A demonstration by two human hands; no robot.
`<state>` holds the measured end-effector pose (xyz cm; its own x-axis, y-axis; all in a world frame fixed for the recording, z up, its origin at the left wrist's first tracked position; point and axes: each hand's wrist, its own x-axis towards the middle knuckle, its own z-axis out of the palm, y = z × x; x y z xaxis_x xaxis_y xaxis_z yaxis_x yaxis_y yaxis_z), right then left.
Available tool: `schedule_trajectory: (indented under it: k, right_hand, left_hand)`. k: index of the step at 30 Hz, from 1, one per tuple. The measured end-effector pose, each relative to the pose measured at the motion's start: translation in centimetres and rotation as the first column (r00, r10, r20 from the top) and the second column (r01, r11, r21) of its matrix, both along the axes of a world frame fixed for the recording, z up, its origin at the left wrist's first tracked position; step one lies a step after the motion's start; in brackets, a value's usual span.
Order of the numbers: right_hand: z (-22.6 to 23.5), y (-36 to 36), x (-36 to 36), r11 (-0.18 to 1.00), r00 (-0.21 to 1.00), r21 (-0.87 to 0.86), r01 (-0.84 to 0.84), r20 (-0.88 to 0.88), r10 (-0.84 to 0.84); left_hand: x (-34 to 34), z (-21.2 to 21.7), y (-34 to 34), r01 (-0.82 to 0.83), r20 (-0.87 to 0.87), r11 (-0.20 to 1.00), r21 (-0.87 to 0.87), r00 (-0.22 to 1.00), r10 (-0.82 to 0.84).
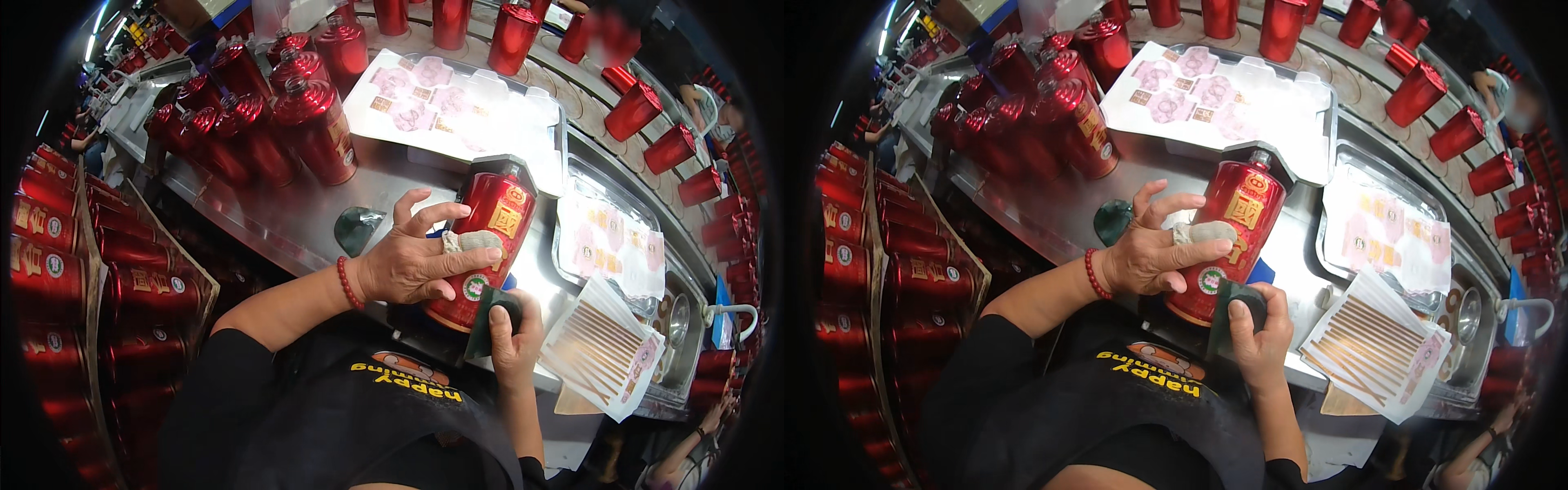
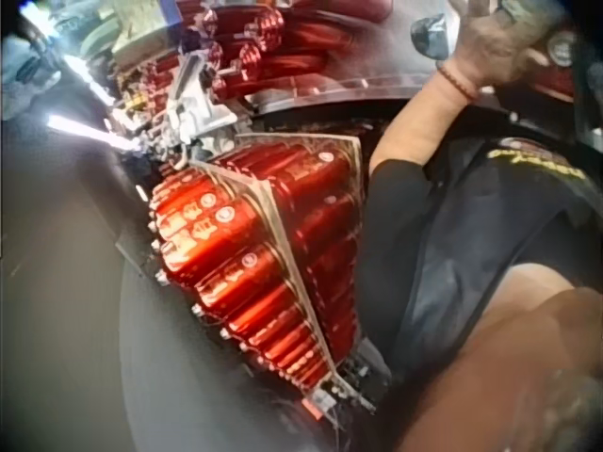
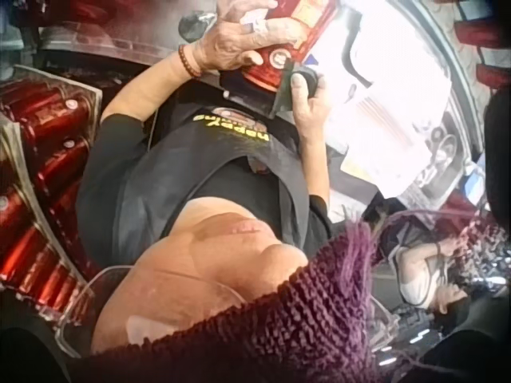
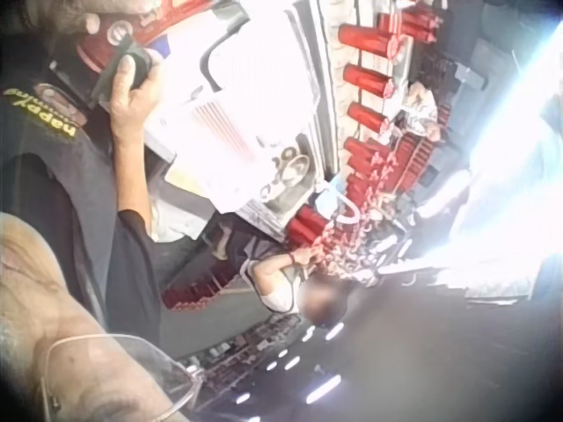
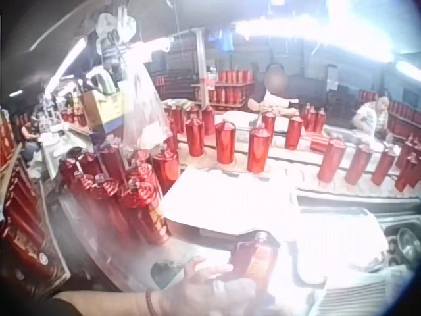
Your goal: The person picks red cans from a tray, applies a sticker label to each can, smooths it with a green tool, and places the labeled can on a metal counter. The person repeats this process for multiple cans.
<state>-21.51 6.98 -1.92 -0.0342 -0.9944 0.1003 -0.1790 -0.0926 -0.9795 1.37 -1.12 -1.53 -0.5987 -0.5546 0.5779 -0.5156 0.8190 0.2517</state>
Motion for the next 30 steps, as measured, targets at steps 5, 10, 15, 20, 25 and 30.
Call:
schedule_trajectory:
  k: [5,10,15,20,25,30]
  right_hand:
    - [-0.5,0.0,-0.5,0.999,0.999,0.042,-0.032,0.018,0.031]
    - [-0.7,-0.2,-0.8,0.998,0.998,0.041,-0.055,-0.007,0.055]
    - [-0.5,-0.3,-0.8,0.997,0.998,0.038,-0.064,-0.005,0.065]
    - [-0.6,-0.5,-0.8,0.996,0.997,0.052,-0.076,0.006,0.076]
    - [-0.7,-0.6,-0.8,0.997,0.997,-0.017,-0.072,-0.033,0.072]
    - [-0.6,-0.5,-0.9,0.996,0.996,0.027,-0.090,0.008,0.090]
  left_hand:
    - [-0.2,0.4,-2.6,0.057,0.012,0.998,-0.034,0.998,-0.057]
    - [-0.4,-0.1,-4.2,0.118,0.010,0.990,-0.082,0.993,-0.118]
    - [-0.7,0.6,-5.1,0.087,-0.040,0.992,-0.091,0.995,-0.091]
    - [-1.0,-0.2,-5.7,0.050,-0.142,0.999,0.003,0.989,-0.049]
    - [-0.8,1.3,-6.3,0.086,-0.042,0.996,0.012,0.995,-0.085]
    - [-1.8,2.8,-7.8,0.207,0.112,0.978,-0.029,0.973,-0.202]
